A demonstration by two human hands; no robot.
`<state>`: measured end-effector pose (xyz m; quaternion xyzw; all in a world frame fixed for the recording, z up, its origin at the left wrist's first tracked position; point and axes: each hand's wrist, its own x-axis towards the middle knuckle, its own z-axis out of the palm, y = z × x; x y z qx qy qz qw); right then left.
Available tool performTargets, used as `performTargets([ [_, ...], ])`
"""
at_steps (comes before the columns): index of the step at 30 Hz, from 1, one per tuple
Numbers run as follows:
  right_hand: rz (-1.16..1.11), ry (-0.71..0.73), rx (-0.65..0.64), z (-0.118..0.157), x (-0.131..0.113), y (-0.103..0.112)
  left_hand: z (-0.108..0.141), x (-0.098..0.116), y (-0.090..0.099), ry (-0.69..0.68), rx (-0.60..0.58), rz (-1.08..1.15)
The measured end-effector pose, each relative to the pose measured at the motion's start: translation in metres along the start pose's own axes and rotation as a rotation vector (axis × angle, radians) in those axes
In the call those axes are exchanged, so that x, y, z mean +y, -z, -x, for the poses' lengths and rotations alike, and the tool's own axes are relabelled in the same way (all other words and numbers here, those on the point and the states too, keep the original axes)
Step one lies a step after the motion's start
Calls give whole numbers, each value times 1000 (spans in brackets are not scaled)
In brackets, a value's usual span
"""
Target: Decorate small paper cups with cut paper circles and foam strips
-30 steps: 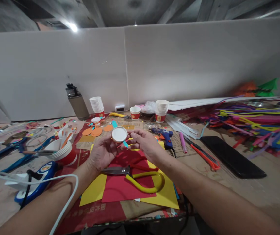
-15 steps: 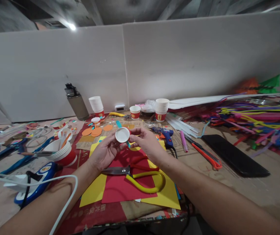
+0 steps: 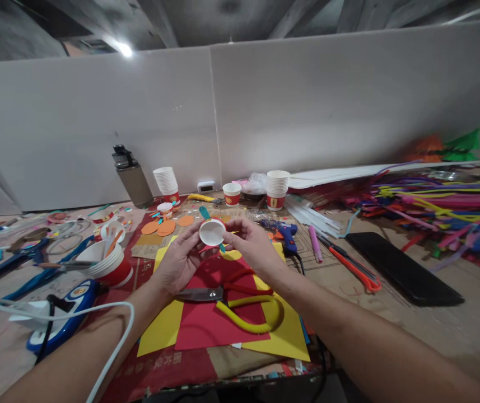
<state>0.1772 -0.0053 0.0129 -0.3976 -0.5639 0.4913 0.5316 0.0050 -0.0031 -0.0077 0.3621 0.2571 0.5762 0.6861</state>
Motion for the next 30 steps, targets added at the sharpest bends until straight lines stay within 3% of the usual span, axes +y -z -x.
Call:
performTargets([
  [30,245,-6,19,6,-5,1,5,-9,-4,-86,-41,-195],
])
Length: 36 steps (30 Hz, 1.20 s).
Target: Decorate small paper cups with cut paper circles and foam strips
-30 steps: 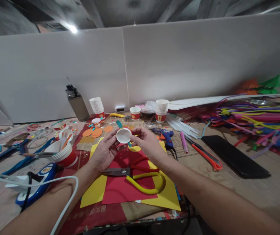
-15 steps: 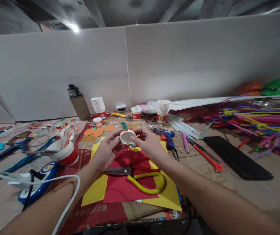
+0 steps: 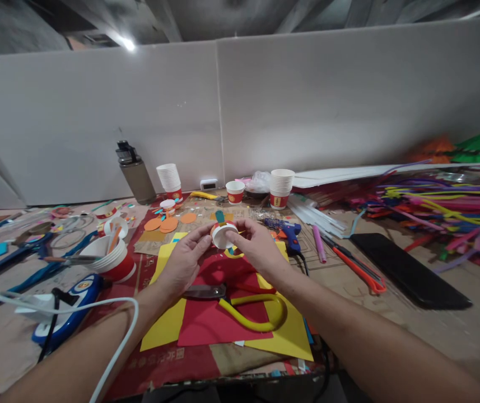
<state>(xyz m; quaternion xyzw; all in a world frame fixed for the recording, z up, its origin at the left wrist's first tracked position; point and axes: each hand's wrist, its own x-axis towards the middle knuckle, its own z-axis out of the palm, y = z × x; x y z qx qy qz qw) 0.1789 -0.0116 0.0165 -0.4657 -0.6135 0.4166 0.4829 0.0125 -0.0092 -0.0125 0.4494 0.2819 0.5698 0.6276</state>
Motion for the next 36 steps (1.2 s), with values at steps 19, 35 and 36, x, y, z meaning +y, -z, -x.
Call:
performTargets([
  [19,-4,-21,-17,0,0,0,-1,0,1,-17,3,-49],
  [35,-9,-15,-22,1,0,-2,1,-3,3,-61,12,-134],
  [36,-11,-19,-24,1,0,-1,1,-3,2,-63,11,-135],
])
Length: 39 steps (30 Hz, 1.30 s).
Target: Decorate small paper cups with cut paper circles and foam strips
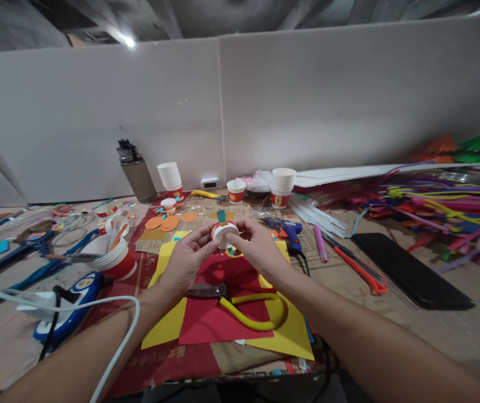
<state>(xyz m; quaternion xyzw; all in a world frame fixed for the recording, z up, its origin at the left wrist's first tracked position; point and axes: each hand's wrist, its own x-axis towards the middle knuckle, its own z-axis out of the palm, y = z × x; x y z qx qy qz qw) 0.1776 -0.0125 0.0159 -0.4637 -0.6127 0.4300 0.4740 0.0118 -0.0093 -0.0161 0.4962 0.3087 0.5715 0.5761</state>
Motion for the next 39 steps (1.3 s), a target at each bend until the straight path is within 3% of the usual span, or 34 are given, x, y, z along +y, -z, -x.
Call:
performTargets([
  [11,119,59,35,1,0,0,1,3,-2,44,56,-19],
  [39,39,63,9,1,-2,-1,1,4,-1,35,46,-61],
])
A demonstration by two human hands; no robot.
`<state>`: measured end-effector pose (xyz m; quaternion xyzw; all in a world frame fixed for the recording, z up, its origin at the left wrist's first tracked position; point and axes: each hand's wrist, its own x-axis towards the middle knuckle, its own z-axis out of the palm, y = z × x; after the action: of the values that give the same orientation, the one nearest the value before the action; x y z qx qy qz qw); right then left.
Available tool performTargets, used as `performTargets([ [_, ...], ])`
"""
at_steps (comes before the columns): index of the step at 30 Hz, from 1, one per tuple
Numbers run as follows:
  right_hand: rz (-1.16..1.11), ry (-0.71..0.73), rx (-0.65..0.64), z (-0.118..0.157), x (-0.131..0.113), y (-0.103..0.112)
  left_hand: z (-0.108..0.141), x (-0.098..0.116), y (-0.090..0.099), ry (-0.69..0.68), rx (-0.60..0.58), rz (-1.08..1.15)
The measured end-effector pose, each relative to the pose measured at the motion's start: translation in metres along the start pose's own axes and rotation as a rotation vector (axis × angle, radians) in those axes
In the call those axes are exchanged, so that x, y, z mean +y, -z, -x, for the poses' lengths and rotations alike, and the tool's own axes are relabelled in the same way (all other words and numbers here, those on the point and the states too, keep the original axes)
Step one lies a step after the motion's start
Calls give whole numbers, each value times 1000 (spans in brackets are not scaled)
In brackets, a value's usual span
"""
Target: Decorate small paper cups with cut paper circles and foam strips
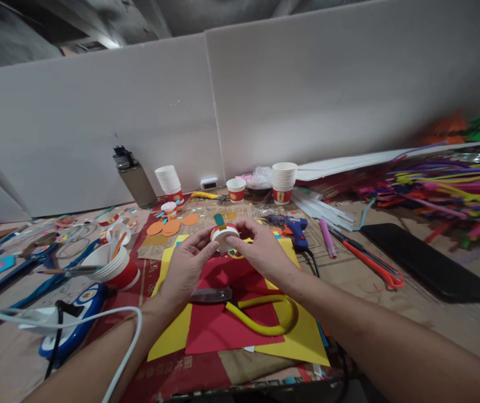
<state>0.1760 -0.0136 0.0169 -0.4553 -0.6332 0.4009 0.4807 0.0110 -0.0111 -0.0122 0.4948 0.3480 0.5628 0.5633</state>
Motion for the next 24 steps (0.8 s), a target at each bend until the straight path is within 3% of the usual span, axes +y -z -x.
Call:
performTargets([
  [24,-6,23,18,1,-1,0,1,0,0,-16,-2,33],
])
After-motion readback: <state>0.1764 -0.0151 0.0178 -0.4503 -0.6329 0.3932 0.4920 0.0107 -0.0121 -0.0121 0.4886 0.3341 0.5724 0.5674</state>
